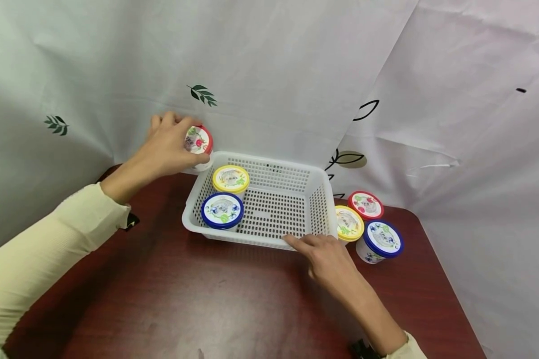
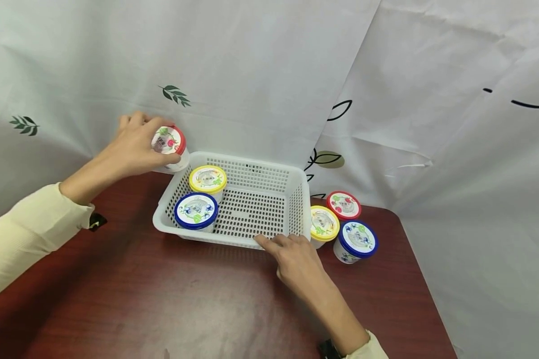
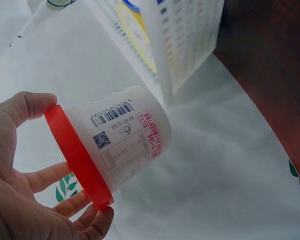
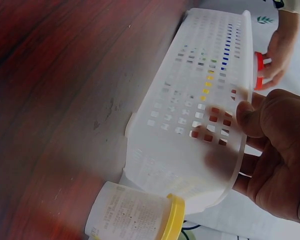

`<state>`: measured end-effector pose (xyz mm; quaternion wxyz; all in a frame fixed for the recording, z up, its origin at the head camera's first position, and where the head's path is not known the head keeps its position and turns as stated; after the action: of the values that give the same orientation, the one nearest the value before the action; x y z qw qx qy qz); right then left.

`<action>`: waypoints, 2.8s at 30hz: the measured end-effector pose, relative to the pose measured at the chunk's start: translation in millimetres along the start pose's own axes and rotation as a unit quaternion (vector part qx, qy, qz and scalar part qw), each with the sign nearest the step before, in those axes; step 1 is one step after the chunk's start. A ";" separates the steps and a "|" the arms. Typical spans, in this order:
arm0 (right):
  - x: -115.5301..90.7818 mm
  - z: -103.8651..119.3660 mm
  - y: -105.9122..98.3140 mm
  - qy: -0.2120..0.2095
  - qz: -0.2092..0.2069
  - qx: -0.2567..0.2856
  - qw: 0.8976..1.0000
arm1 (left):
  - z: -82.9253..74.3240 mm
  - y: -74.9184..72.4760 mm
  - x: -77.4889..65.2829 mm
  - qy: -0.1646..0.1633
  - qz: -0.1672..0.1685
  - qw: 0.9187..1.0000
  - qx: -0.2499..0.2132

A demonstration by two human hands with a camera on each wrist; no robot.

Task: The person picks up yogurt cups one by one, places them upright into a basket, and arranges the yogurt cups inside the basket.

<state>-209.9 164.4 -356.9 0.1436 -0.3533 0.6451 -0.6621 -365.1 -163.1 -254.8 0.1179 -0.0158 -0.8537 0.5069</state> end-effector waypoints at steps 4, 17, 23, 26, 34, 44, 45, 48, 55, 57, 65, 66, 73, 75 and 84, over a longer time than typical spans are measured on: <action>0.3 0.8 -0.7 -0.003 -0.002 0.000 1.000 | -9.5 1.7 -3.3 0.010 0.005 1.000 -0.001; 1.0 0.5 -0.3 -0.001 0.000 0.005 1.000 | -49.5 17.6 -18.1 0.058 0.036 0.998 0.002; 1.5 0.1 0.6 -0.002 0.004 0.006 1.000 | -62.7 28.9 -24.4 0.077 0.052 0.996 0.012; 1.8 -0.7 0.7 0.001 0.006 0.007 1.000 | -69.2 36.0 -25.6 0.089 0.061 0.994 0.010; 2.7 -1.7 1.6 0.011 0.017 0.015 1.000 | -87.0 52.1 -28.5 0.119 0.074 0.990 0.009; 3.1 -1.3 0.5 0.009 0.013 0.009 1.000 | -116.1 73.5 -36.6 0.157 0.097 0.982 0.029; 3.1 -1.3 0.3 0.010 0.014 0.010 1.000 | -118.1 76.4 -37.1 0.159 0.100 0.982 0.032; 3.2 -2.1 1.3 0.016 0.022 0.013 1.000 | -123.5 83.5 -38.0 0.163 0.109 0.980 0.035; 2.8 -1.3 1.1 0.010 0.019 0.012 1.000 | -131.7 95.8 -38.9 0.167 0.133 0.976 0.041; 2.9 -1.0 0.4 0.008 0.017 0.011 1.000 | -133.9 99.3 -38.9 0.172 0.140 0.974 0.048; 2.8 -1.1 1.7 0.008 0.021 0.010 1.000 | -137.6 117.6 -37.9 0.188 0.185 0.962 0.075; 2.8 -1.0 1.9 0.008 0.021 0.011 1.000 | -137.9 120.0 -37.9 0.190 0.191 0.960 0.079; 3.6 0.3 1.2 0.005 0.019 0.009 1.000 | -136.3 129.9 -38.8 0.202 0.208 0.951 0.107; 3.6 0.0 0.4 0.003 0.017 0.006 1.000 | -137.2 131.0 -37.4 0.207 0.209 0.949 0.111; 2.9 -1.1 0.3 0.008 0.023 0.010 1.000 | -140.4 139.2 -35.3 0.208 0.238 0.941 0.118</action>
<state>-212.8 163.3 -356.3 0.1568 -0.3317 0.6477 -0.6678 -313.2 20.3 -318.0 0.1699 -0.3093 -0.7156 0.6028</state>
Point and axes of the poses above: each hand's wrist, its own x-axis towards the middle knuckle, its own y-axis out of the palm, z = x × y, the point moved 10 cm from there along x, towards the middle knuckle, and after that the axes turned 5 degrees about z, right-handed, at the moved point
